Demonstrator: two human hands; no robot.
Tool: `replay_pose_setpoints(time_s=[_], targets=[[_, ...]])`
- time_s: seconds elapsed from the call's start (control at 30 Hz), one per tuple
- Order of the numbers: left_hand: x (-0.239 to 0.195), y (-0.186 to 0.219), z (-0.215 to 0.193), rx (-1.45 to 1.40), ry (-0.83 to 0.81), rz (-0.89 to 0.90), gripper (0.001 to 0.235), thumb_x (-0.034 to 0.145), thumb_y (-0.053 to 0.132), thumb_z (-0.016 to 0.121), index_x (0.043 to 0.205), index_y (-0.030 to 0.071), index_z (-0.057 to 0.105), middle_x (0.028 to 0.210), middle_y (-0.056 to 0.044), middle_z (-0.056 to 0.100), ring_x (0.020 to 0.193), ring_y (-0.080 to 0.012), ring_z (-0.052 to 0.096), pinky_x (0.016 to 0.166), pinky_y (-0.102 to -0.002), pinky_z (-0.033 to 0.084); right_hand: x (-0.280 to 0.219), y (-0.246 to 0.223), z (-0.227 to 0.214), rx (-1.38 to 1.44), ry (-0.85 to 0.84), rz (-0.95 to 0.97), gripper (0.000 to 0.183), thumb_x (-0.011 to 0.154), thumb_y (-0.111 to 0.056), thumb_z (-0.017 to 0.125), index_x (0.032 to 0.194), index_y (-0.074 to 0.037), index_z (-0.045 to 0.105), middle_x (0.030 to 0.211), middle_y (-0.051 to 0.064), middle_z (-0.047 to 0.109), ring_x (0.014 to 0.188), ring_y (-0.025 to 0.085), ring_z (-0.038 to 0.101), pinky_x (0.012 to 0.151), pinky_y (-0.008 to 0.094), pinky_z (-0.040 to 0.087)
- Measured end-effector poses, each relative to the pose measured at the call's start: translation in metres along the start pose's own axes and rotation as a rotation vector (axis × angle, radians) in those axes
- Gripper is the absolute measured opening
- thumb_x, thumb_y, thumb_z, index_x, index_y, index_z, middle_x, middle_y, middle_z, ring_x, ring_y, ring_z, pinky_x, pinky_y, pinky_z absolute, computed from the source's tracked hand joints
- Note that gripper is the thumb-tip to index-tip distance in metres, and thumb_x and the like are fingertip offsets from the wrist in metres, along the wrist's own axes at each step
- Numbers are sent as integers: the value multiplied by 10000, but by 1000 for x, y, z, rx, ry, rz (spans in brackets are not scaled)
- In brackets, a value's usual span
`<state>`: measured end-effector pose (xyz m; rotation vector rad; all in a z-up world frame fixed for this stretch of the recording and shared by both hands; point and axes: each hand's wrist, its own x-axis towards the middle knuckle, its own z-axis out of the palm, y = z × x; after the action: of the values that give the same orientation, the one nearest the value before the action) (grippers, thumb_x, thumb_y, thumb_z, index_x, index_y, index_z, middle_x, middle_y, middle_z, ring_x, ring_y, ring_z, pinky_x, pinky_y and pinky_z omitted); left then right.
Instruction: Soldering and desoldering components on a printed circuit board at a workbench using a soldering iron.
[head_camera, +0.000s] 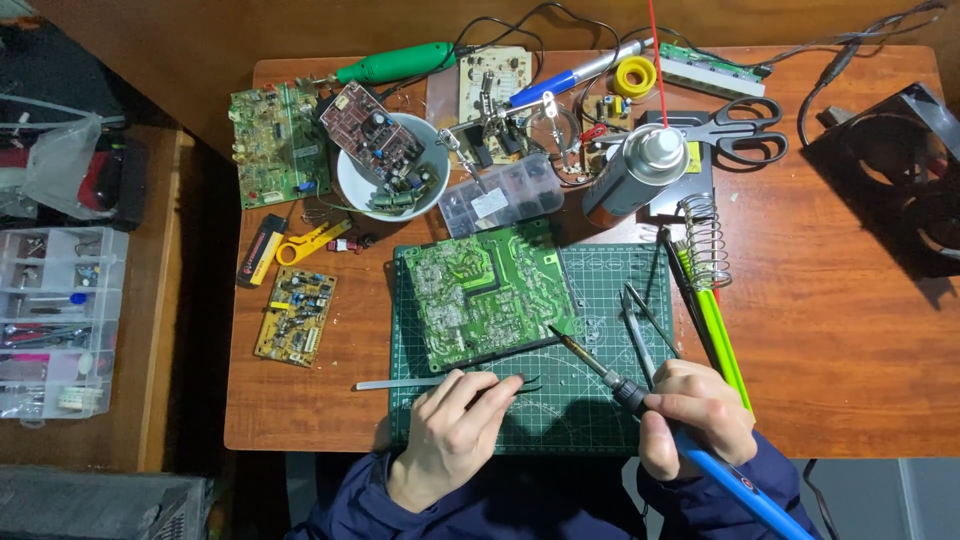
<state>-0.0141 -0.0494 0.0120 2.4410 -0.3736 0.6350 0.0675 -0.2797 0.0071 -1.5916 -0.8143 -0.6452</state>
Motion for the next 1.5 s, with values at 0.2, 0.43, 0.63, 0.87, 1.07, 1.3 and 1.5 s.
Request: replay_pose_setpoints(time_s=[0.2, 0.43, 0.63, 0.87, 1.07, 1.3, 1.5], targets=[[-6, -3, 3, -33, 13, -10, 197, 888, 54, 750, 1083, 75, 724, 882, -53, 604, 690, -193, 587, 491, -273, 494, 12, -2, 9, 42, -6, -5, 65, 797, -35, 548, 756, -13, 503, 528, 62, 414, 377, 145, 369, 393, 277, 310], [-8, -1, 0, -62, -2, -15, 174, 900, 93, 746, 1071, 71, 719, 796, -16, 624, 600, -135, 587, 488, -248, 465, 16, -6, 6, -80, -188, 176, 71, 846, -97, 590, 834, -43, 546, 591, 67, 537, 416, 127, 505, 442, 241, 422], [-17, -5, -7, -45, -1, -71, 138, 925, 155, 715, 1049, 96, 713, 795, -9, 633, 627, -144, 611, 531, -271, 491, 21, -9, 12, -14, -167, 78, 148, 850, -93, 572, 737, -19, 511, 533, 72, 447, 388, 150, 414, 420, 261, 345], [-15, -6, -10, 70, -87, -14, 174, 878, 131, 787, 1038, 84, 735, 886, -42, 625, 742, -189, 581, 572, -298, 490, 22, -8, 15, 36, -252, 63, 113, 784, -37, 609, 698, -32, 537, 552, 46, 495, 395, 144, 444, 414, 260, 369], [-16, -8, -7, 51, -113, 3, 173, 903, 130, 766, 1058, 72, 717, 944, -58, 627, 801, -208, 573, 673, -322, 527, 22, -9, 19, 30, -260, 61, 77, 749, -15, 590, 700, -41, 536, 537, 29, 474, 388, 136, 422, 401, 255, 355], [-15, -7, -11, 28, -136, -2, 237, 869, 126, 798, 1080, 71, 706, 989, -63, 652, 889, -227, 596, 738, -355, 542, 31, -15, 25, 0, -310, 2, 91, 784, -48, 557, 698, -73, 542, 536, 2, 450, 378, 117, 391, 383, 254, 348], [-21, -17, -11, 119, 57, -58, 334, 791, 235, 887, 1068, 128, 735, 989, -31, 647, 879, -203, 589, 713, -304, 552, 32, -17, 31, 47, -318, 8, 95, 768, -12, 564, 685, -59, 559, 526, 7, 461, 370, 110, 404, 383, 244, 342]])
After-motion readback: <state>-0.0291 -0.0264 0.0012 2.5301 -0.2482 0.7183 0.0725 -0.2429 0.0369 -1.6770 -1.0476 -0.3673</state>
